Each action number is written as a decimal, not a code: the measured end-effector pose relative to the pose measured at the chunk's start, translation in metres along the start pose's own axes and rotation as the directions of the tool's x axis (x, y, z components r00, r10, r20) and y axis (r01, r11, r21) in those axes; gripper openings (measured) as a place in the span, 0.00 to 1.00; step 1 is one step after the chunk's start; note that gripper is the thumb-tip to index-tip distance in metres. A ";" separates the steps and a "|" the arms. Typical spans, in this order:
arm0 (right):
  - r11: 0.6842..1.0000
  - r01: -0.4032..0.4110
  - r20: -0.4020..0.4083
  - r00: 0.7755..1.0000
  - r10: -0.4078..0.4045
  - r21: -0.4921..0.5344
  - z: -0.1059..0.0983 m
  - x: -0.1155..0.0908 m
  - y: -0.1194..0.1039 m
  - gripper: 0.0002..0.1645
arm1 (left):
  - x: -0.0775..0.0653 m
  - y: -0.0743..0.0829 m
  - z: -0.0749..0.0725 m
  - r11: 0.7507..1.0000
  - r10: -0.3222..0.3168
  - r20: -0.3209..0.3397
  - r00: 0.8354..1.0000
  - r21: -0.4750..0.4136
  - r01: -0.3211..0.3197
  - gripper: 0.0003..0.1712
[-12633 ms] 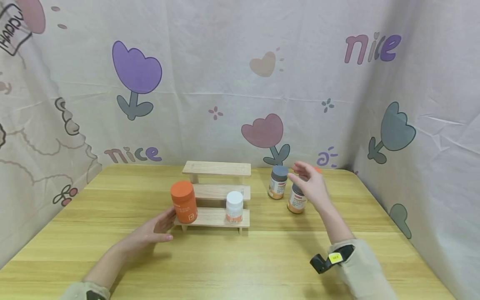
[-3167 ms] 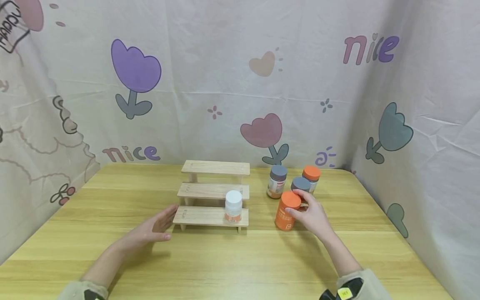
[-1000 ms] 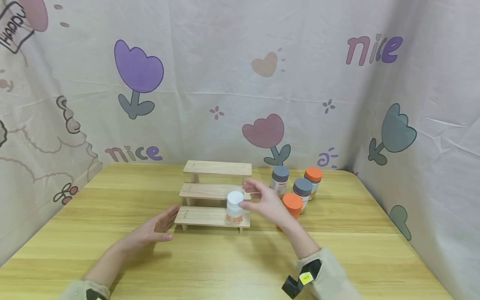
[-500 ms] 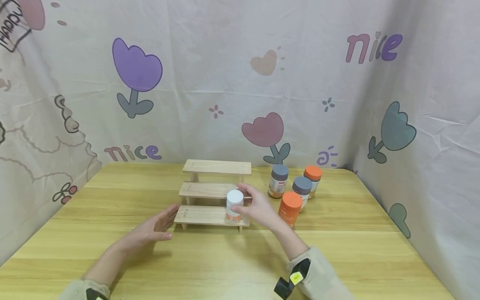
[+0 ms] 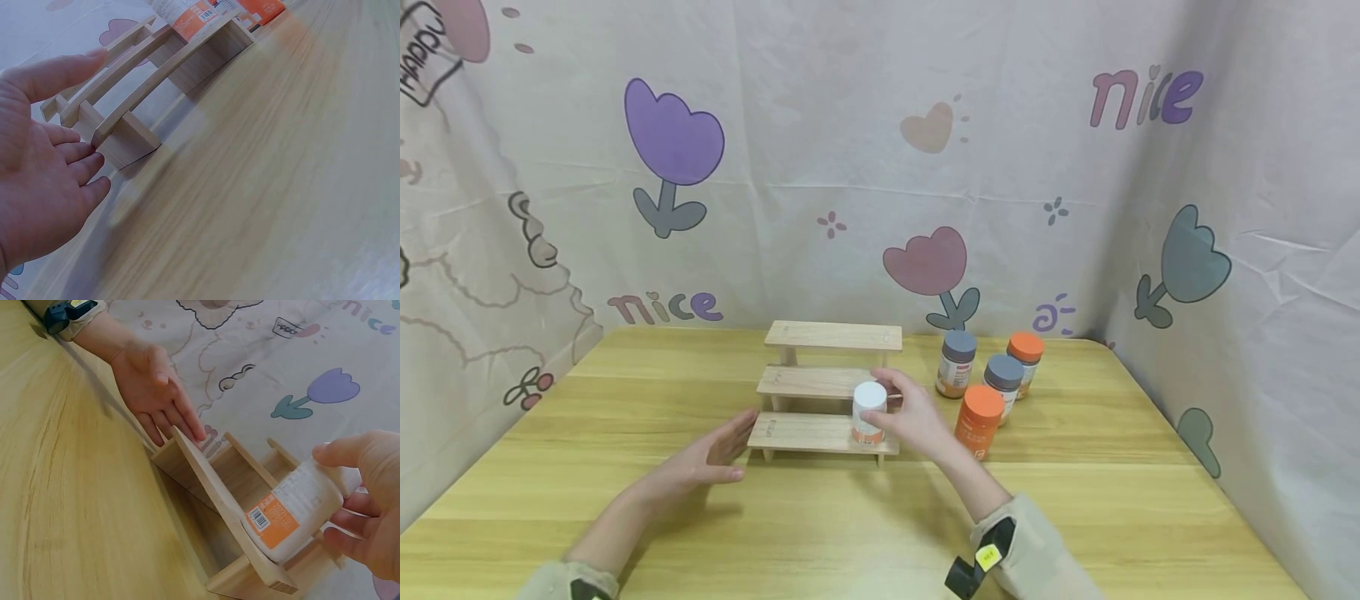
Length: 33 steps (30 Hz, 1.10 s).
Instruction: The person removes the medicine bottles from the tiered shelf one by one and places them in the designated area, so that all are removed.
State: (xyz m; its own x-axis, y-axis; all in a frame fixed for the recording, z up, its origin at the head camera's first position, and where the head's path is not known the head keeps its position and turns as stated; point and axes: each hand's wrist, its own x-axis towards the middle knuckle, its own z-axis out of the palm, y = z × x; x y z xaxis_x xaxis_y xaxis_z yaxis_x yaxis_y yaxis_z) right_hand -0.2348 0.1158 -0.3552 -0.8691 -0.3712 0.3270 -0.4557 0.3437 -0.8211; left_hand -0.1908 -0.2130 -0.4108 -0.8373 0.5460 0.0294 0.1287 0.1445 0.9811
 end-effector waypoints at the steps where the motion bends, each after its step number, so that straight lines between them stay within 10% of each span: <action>1: 1.000 0.001 -0.002 1.000 -0.001 -0.002 0.000 0.000 0.000 0.34 | 0.000 0.000 0.000 1.000 -0.001 0.001 1.000 -0.001 0.001 0.52; 33: 0.994 0.040 -0.127 0.990 -0.053 -0.106 -0.066 -0.004 -0.029 0.27 | 0.001 0.002 0.000 1.000 -0.001 0.002 1.000 0.005 0.001 0.51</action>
State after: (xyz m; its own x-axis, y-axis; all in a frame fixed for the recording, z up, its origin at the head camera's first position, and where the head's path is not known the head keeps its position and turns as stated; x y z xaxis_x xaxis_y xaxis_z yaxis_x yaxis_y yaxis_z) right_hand -0.2307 0.1638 -0.3019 -0.8609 -0.2764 0.4271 -0.5079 0.4183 -0.7530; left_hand -0.1918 -0.2125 -0.4091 -0.8365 0.5472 0.0279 0.1303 0.1492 0.9802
